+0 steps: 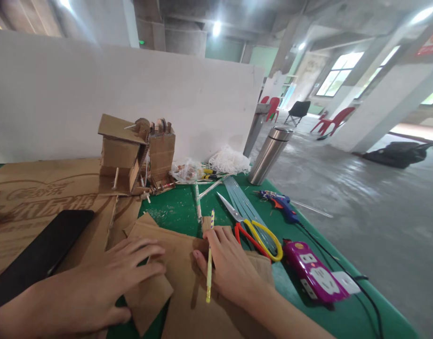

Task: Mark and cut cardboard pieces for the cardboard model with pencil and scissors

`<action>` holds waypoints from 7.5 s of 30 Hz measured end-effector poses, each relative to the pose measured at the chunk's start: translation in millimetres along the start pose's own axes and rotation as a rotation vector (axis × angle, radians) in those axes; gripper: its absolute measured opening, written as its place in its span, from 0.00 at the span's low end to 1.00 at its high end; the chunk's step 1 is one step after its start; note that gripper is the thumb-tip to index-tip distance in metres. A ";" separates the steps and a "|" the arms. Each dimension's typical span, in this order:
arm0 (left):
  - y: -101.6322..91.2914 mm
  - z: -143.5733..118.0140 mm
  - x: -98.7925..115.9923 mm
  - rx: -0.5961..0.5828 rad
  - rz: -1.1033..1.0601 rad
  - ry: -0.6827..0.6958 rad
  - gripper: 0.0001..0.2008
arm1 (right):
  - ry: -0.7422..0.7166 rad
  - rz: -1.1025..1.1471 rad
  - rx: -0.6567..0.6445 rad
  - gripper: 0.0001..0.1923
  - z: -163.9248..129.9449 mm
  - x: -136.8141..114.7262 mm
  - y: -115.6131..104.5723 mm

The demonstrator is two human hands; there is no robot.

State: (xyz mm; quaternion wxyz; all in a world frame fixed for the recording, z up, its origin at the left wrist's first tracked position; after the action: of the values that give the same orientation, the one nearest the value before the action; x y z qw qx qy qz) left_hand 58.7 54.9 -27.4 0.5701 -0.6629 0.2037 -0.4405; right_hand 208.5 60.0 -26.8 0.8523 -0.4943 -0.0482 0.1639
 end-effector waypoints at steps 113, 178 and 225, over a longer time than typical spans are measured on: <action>15.0 -9.0 -25.1 0.238 0.098 -0.157 0.31 | 0.814 0.968 -0.127 0.21 -6.4 0.3 67.0; 20.5 -5.9 -29.6 0.202 0.133 -0.163 0.32 | 0.922 1.177 -0.078 0.26 -26.4 14.9 66.5; 14.7 -7.5 -27.8 0.298 0.154 -0.112 0.31 | 0.628 1.038 -0.215 0.23 -19.4 -1.5 55.3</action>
State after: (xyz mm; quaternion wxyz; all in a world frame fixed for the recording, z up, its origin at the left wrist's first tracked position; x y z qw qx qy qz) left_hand 41.3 68.1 -51.3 0.7047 -0.5768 0.1543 -0.3832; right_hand 199.0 68.7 -83.9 0.5803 -0.5610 0.4359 0.3982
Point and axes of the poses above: each hand's wrist, its own z-axis towards the middle knuckle, its own y-axis out of the palm, x = y × z, the point moved 10 cm from there along z, towards the middle knuckle, and after that the axes turned 12 degrees about x, right-handed, at the moved point
